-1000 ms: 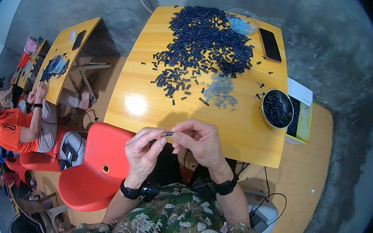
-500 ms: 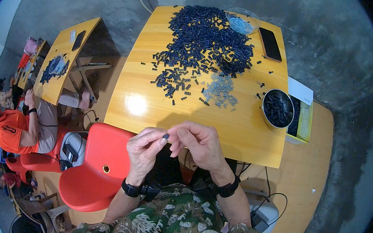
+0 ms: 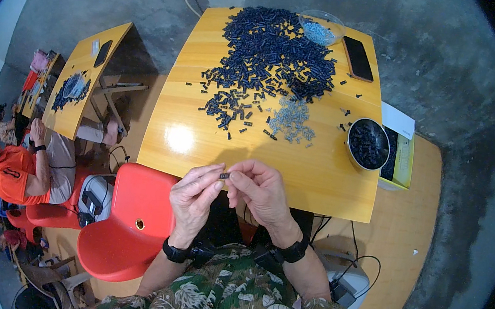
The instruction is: Assembling small plastic components by inserting blue/yellow pieces into black cylindrical housings at a desk.
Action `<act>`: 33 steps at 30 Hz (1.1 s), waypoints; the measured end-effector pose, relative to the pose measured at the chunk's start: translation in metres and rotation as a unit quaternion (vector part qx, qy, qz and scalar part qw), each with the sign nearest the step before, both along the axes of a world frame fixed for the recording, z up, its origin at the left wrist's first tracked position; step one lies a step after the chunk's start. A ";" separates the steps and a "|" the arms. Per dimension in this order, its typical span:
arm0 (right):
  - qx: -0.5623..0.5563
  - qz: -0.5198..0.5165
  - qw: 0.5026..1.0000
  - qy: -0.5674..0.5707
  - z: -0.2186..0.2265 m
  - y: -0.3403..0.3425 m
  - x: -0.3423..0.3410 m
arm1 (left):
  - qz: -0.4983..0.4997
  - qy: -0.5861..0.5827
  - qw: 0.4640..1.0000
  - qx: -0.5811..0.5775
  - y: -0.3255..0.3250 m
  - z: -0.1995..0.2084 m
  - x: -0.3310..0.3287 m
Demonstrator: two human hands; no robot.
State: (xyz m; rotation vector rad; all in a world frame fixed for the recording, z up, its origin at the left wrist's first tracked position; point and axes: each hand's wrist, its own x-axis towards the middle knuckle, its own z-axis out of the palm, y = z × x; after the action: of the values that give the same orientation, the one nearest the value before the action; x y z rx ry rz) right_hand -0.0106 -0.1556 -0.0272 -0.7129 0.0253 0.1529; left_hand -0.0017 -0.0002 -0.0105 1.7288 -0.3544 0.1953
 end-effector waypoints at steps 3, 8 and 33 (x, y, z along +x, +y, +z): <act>0.013 0.005 1.000 -0.008 -0.007 0.005 -0.002 | -0.004 0.023 1.000 -0.020 -0.003 0.001 -0.004; -0.049 -0.011 0.999 -0.001 -0.006 0.003 -0.002 | 0.003 0.025 1.000 -0.003 -0.003 0.002 -0.003; -0.573 -0.263 0.776 -0.002 -0.022 -0.080 -0.002 | 0.019 0.037 0.991 0.124 -0.005 -0.013 0.008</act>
State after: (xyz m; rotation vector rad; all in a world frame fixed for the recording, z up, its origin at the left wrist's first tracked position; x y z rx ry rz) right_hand -0.0129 -0.2356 -0.0494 -1.9038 0.3365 -0.4629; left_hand 0.0065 -0.0047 -0.0235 1.9840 -0.3002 0.1183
